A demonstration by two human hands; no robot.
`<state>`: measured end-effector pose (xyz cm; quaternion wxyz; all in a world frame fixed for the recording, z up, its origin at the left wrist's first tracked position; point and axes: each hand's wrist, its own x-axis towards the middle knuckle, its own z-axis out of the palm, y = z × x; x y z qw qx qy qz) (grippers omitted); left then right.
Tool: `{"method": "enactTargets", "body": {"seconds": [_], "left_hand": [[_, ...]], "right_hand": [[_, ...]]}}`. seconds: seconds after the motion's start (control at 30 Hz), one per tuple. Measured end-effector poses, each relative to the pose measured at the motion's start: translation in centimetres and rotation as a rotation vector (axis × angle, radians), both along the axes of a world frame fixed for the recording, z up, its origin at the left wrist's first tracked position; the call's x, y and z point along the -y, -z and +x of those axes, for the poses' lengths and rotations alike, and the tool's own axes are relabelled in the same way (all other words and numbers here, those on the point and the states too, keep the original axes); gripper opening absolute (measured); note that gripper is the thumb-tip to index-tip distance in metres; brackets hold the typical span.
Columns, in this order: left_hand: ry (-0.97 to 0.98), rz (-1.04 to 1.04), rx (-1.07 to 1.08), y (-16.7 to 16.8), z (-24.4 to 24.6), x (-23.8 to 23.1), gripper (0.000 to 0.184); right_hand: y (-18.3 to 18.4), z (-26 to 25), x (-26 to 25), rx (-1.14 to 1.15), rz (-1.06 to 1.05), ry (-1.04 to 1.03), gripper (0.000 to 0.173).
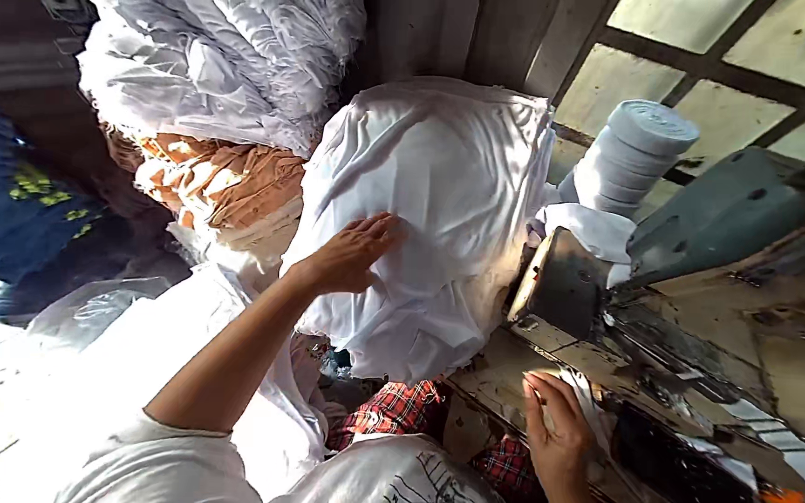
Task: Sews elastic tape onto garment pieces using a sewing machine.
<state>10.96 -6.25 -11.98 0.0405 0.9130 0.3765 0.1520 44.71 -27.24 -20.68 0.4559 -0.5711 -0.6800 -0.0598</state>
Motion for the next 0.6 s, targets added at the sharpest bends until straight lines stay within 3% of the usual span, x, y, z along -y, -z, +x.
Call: {"method": "enactTargets", "body": {"seconds": [0.1, 0.23, 0.3, 0.37, 0.43, 0.53, 0.6], "left_hand": [[0.007, 0.268, 0.218, 2.2, -0.1, -1.6, 0.034], [-0.171, 0.320, 0.433, -1.9, -3.0, -1.8, 0.029], [-0.314, 0.313, 0.340, -3.5, -5.8, -2.1, 0.021], [-0.510, 0.138, 0.137, -4.1, -7.7, -2.9, 0.021], [-0.583, -0.018, 0.034, -5.1, -6.8, -2.6, 0.039], [-0.192, 0.119, 0.211, -5.3, -1.1, -2.0, 0.047], [0.101, 0.097, 0.247, -2.9, 3.9, -3.8, 0.050]], "right_hand": [[-1.3, -3.6, -3.5, -0.149, 0.009, -0.278, 0.018], [-2.5, -6.1, -7.1, -0.255, -0.072, -0.457, 0.015], [-3.0, -6.7, -8.5, -0.304, -0.108, -0.473, 0.014], [-3.6, -7.2, -9.9, -0.335, -0.143, -0.460, 0.014], [-4.4, -7.8, -11.5, -0.363, -0.191, -0.438, 0.016], [-5.7, -9.5, -14.3, -0.397, -0.271, -0.370, 0.029], [-5.5, -10.9, -16.4, -0.377, -0.291, -0.265, 0.050]]}}
